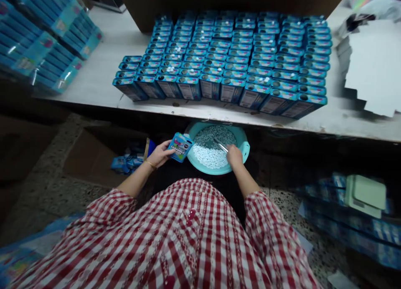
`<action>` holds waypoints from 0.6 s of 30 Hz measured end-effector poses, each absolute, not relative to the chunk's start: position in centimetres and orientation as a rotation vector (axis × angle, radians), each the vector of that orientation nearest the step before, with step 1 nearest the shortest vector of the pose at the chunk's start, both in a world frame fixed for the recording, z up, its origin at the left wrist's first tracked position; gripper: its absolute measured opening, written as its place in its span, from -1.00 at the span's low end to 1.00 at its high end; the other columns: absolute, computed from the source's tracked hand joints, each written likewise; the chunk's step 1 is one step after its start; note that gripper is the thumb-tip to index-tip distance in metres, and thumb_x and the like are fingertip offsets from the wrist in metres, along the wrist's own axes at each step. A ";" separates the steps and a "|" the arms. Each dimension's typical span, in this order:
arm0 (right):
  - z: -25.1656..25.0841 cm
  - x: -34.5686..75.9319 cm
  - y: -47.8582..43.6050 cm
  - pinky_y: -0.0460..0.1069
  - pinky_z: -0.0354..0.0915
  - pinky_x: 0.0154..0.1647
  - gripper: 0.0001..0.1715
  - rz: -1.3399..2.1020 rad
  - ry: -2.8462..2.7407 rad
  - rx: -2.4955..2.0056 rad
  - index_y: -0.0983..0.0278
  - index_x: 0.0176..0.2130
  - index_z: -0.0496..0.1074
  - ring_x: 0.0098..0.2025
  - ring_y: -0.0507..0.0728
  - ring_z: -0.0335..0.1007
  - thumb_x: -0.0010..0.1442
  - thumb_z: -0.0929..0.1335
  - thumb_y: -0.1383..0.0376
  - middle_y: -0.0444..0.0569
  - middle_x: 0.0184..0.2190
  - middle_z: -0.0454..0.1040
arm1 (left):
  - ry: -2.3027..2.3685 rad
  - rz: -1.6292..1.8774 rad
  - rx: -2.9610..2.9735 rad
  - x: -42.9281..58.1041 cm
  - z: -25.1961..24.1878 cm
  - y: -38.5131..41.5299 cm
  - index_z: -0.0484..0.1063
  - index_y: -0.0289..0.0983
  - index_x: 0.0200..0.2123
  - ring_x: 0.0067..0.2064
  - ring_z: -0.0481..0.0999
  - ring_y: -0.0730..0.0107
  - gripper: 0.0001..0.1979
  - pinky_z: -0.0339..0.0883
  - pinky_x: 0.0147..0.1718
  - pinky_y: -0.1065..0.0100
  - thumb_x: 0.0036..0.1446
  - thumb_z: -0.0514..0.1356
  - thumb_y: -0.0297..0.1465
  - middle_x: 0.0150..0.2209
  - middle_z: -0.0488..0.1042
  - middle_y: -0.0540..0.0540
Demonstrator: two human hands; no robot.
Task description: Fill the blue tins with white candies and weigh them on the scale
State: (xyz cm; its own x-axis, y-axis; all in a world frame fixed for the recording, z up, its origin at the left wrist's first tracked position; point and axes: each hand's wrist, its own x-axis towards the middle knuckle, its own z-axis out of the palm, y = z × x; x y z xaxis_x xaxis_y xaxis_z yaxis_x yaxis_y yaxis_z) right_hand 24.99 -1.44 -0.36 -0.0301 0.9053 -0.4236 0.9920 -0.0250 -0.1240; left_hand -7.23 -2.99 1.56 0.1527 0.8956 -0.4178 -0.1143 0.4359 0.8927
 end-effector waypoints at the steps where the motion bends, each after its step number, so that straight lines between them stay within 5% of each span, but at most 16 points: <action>1: -0.6 24.6 -0.9 -0.04 0.24 -0.16 -0.52 -0.505 2.002 1.984 0.40 0.02 0.37 -0.10 0.17 0.37 0.20 0.09 0.51 0.22 -0.08 0.41 | 1.153 0.850 0.687 -7.4 1.0 -4.1 0.33 -0.20 -0.08 -0.19 0.51 0.23 -0.45 0.41 -0.19 0.14 -0.21 0.36 -0.28 -0.17 0.49 -0.11; 9: -2.6 19.8 -2.3 -0.08 0.21 -0.17 -0.61 -0.589 2.156 1.531 0.49 -0.10 0.42 -0.09 0.10 0.36 0.24 0.11 0.51 0.23 -0.15 0.46 | 1.036 0.899 0.481 -6.4 -0.3 -5.4 0.35 -0.21 -0.12 -0.18 0.55 0.21 -0.42 0.44 -0.18 0.17 -0.30 0.40 -0.39 -0.18 0.53 -0.11; 15: -2.9 21.1 -1.0 -0.05 0.26 -0.18 -0.65 -0.634 2.115 1.462 0.32 -0.13 0.47 -0.14 0.14 0.42 0.18 0.20 0.46 0.13 -0.16 0.50 | 1.047 0.921 0.480 -6.6 -0.5 -4.0 0.34 -0.17 -0.11 -0.20 0.55 0.21 -0.46 0.44 -0.21 0.14 -0.21 0.37 -0.21 -0.18 0.53 -0.11; 18: -2.6 22.6 -0.3 0.00 0.27 -0.17 -0.56 -0.536 2.080 1.603 0.40 -0.06 0.42 -0.06 0.21 0.38 0.21 0.10 0.49 0.25 -0.06 0.42 | 1.060 0.963 0.603 -6.5 -0.7 -3.9 0.33 -0.18 -0.10 -0.16 0.53 0.22 -0.42 0.40 -0.13 0.13 -0.23 0.38 -0.20 -0.16 0.52 -0.10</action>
State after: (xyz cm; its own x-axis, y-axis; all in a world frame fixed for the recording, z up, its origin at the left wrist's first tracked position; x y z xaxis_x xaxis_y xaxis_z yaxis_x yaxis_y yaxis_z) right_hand 22.62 -0.29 -2.60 -0.2174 0.7906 -0.5725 0.9688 0.2463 -0.0279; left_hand -6.52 -3.94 -0.75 0.1654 0.8799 -0.4454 -0.3594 0.4744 0.8036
